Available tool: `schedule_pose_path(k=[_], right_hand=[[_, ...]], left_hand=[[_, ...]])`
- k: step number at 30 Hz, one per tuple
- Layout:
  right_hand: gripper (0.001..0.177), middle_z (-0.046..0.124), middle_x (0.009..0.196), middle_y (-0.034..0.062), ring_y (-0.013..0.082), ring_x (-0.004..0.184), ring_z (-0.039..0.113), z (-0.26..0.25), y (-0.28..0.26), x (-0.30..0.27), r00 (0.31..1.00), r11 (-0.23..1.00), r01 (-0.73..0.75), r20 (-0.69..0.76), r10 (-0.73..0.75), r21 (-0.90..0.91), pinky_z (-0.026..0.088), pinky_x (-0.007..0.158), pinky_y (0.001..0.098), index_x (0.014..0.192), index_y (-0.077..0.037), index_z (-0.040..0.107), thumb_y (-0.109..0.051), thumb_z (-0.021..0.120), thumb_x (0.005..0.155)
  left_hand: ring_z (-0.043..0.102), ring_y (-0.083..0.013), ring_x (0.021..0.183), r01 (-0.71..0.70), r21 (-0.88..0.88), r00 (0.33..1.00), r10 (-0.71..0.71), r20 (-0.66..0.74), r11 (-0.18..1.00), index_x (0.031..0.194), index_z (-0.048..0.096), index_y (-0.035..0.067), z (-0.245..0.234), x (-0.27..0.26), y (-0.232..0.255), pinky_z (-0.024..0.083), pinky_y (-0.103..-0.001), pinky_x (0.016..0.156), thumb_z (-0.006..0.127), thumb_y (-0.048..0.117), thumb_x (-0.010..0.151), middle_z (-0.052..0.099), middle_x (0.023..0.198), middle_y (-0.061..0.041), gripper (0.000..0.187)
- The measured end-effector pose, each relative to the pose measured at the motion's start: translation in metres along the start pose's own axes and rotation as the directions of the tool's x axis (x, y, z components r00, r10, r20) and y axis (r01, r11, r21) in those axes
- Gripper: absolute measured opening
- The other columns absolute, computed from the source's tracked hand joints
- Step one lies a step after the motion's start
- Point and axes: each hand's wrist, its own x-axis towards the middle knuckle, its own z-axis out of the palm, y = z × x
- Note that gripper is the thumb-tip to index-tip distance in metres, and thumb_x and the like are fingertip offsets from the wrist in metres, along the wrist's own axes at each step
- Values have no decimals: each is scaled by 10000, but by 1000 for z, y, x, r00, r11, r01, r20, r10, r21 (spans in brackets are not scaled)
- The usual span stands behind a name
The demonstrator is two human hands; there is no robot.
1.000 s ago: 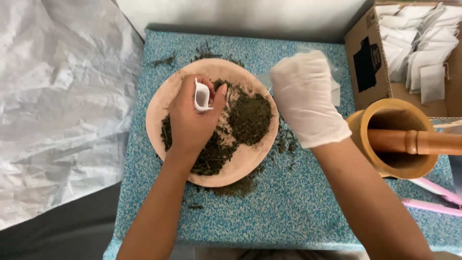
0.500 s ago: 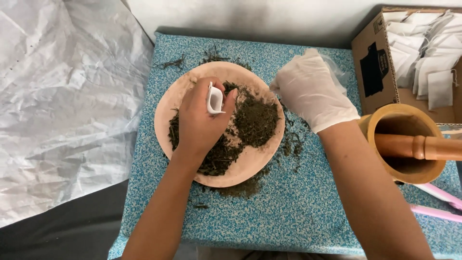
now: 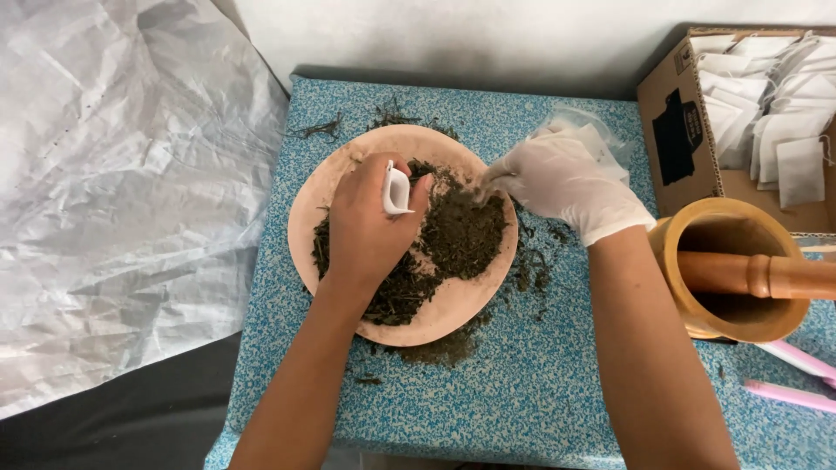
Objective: Filling small tea bags with loose tea leaves, weighing them on a digital scale, and organizing them into a box.
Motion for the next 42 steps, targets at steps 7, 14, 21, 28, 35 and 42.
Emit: schedule_pose_path(k=[7, 14, 21, 28, 35, 42], right_hand=[[358, 829, 1351, 70, 282, 1421, 632, 2, 8, -3, 997, 1000, 5, -71, -5, 0, 470, 1274, 514, 1478, -303, 788, -361, 602, 1178], [341, 859, 1185, 11, 227, 1347, 650, 11, 27, -8, 977, 992, 118, -184, -108, 44, 314, 1359, 537, 1397, -271, 817, -360, 575, 1174], [375, 765, 1112, -75, 387, 1182, 572, 48, 65, 8, 808, 919, 366, -438, -393, -149, 347, 1172, 530, 1403, -475, 813, -406, 562, 1134], [343, 800, 1171, -109, 368, 1040, 595, 46, 53, 3, 716, 849, 502, -470, -516, -166, 400, 1049, 533, 1346, -405, 840, -337, 596, 1115], [239, 691, 803, -58, 366, 832, 654, 46, 39, 4, 690, 796, 346, -440, -575, -497, 521, 877, 548, 1216, -479, 833, -364, 664, 1092], [190, 671, 691, -17, 293, 695, 652, 41, 10, -2, 696, 606, 189, -330, -638, -772, 528, 736, 446, 1005, -372, 773, -214, 668, 998]], left_hand=[[757, -320, 833, -77, 174, 996, 68, 57, 982, 1113, 650, 114, 7, -3, -10, 624, -462, 810, 844, 263, 1045, 707, 848, -110, 254], [762, -355, 844, -66, 237, 995, 47, 85, 969, 1095, 665, 72, 7, 1, -7, 624, -490, 819, 862, 303, 1026, 711, 877, -150, 311], [722, -249, 934, 220, 214, 899, -283, 335, 952, 1166, 655, 162, -3, 4, 12, 593, -419, 701, 855, 320, 979, 713, 1013, -32, 317], [721, -240, 914, 241, 203, 855, -307, 418, 949, 1170, 690, 138, -9, 6, 22, 560, -408, 713, 890, 351, 927, 746, 1026, -13, 380], [610, -208, 780, 287, 286, 760, -399, 513, 914, 997, 543, 180, -10, 10, 26, 466, -395, 651, 875, 347, 957, 625, 908, 2, 374], [623, -231, 812, 201, 279, 785, -324, 527, 939, 1018, 567, 152, -3, 4, 22, 505, -417, 653, 814, 366, 1015, 637, 922, -17, 327]])
